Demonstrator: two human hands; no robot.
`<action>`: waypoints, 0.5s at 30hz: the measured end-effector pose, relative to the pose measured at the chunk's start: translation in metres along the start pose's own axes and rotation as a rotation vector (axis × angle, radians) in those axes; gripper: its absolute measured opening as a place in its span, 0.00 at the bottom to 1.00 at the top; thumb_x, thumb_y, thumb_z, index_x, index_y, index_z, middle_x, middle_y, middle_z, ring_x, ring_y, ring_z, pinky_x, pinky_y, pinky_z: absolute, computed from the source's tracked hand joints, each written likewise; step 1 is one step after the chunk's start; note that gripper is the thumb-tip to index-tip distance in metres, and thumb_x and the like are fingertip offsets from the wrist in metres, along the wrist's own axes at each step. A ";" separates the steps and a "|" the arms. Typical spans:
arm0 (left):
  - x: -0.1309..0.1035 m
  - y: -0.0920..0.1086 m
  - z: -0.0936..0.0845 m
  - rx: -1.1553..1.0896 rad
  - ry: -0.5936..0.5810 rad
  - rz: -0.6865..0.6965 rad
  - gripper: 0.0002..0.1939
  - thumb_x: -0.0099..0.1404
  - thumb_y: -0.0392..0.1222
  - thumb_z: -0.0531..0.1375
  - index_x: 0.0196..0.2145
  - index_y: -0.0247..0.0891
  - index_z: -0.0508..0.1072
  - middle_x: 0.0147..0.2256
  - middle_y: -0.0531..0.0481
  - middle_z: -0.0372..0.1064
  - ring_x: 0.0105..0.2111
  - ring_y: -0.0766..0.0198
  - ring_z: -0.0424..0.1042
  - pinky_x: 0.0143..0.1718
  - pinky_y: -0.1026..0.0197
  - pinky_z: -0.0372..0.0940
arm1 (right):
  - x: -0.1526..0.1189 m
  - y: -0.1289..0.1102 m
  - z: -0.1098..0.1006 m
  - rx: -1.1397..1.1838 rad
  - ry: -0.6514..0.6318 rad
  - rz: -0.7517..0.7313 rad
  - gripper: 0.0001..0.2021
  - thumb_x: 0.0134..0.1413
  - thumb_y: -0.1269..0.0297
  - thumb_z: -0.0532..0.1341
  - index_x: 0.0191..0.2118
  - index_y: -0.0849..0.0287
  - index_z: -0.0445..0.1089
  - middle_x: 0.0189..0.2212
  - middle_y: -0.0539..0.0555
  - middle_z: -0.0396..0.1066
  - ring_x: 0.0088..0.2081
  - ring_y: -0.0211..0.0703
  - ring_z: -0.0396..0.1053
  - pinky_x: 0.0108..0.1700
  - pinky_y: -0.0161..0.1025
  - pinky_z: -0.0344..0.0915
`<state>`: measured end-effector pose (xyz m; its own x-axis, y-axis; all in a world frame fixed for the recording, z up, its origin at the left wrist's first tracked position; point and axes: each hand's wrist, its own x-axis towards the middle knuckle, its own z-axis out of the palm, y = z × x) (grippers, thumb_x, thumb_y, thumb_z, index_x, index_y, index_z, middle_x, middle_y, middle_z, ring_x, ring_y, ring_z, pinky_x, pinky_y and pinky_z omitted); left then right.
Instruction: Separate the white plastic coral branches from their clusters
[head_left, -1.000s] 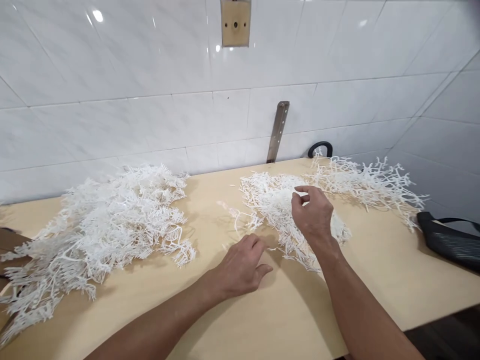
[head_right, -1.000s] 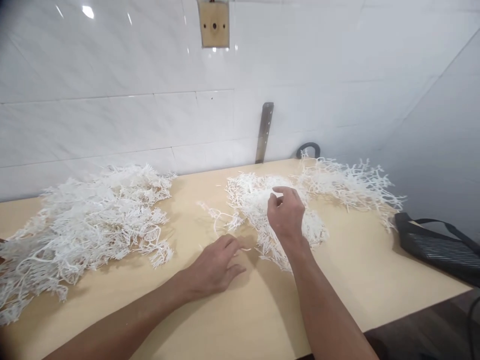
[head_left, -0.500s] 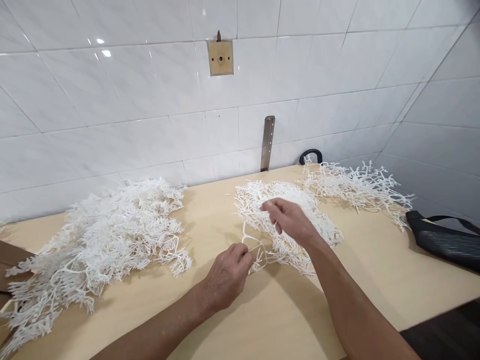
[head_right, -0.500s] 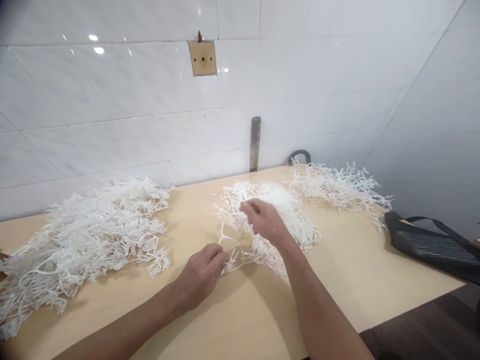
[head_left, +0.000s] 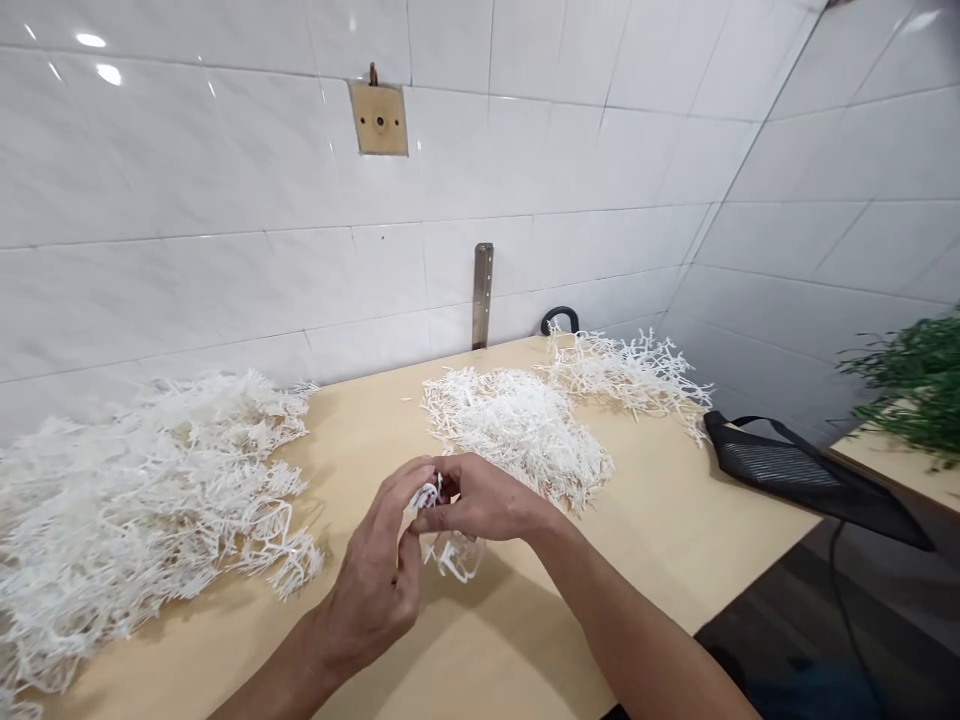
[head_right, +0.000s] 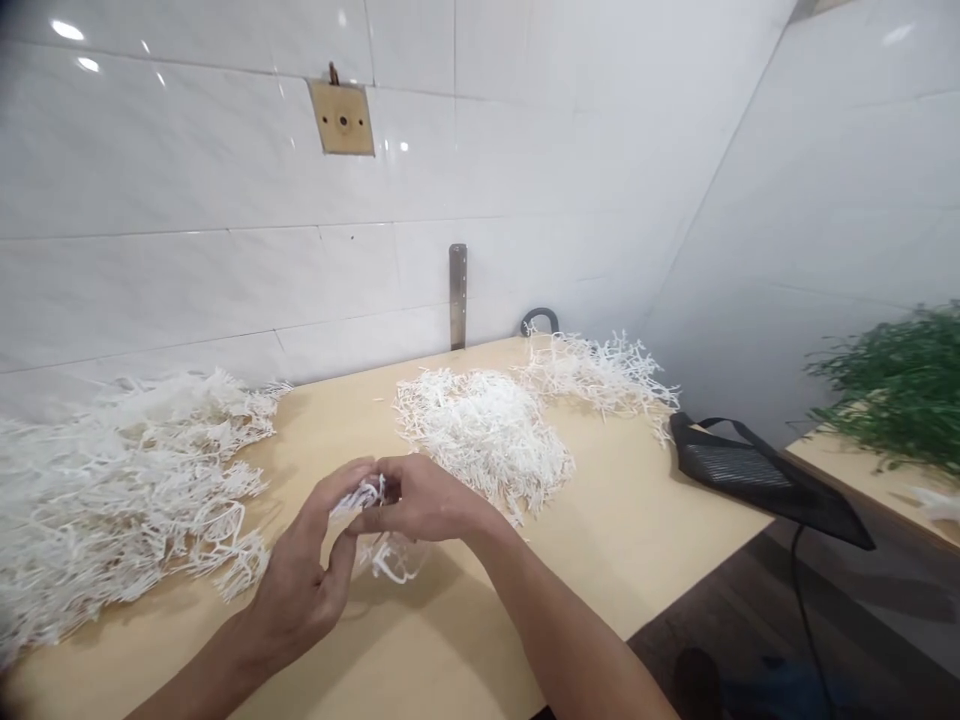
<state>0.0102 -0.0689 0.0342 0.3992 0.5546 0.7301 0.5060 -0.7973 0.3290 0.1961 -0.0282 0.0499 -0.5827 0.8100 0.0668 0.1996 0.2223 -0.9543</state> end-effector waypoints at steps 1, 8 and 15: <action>0.004 0.003 -0.004 0.016 -0.005 -0.001 0.29 0.66 0.26 0.51 0.63 0.40 0.58 0.60 0.38 0.63 0.61 0.52 0.63 0.58 0.49 0.67 | 0.000 0.001 0.002 0.035 0.041 0.026 0.14 0.52 0.54 0.68 0.38 0.58 0.72 0.24 0.46 0.67 0.23 0.33 0.63 0.23 0.31 0.64; 0.011 0.006 -0.025 0.064 0.206 -0.121 0.23 0.66 0.29 0.57 0.57 0.41 0.65 0.53 0.42 0.67 0.45 0.58 0.73 0.47 0.54 0.72 | -0.009 0.003 -0.082 -0.013 0.474 0.004 0.17 0.49 0.52 0.68 0.40 0.59 0.72 0.38 0.58 0.73 0.30 0.43 0.72 0.26 0.40 0.73; -0.036 -0.021 0.012 0.043 -0.043 -0.112 0.17 0.68 0.29 0.52 0.52 0.41 0.68 0.47 0.43 0.70 0.45 0.61 0.74 0.45 0.61 0.72 | -0.029 0.018 -0.160 -0.619 1.538 0.169 0.39 0.52 0.64 0.62 0.67 0.72 0.49 0.61 0.78 0.56 0.57 0.68 0.64 0.56 0.64 0.63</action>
<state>-0.0053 -0.0692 -0.0060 0.3698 0.6501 0.6638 0.5810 -0.7193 0.3808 0.3427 0.0394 0.0773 0.6690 0.5048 0.5456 0.6554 -0.0545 -0.7533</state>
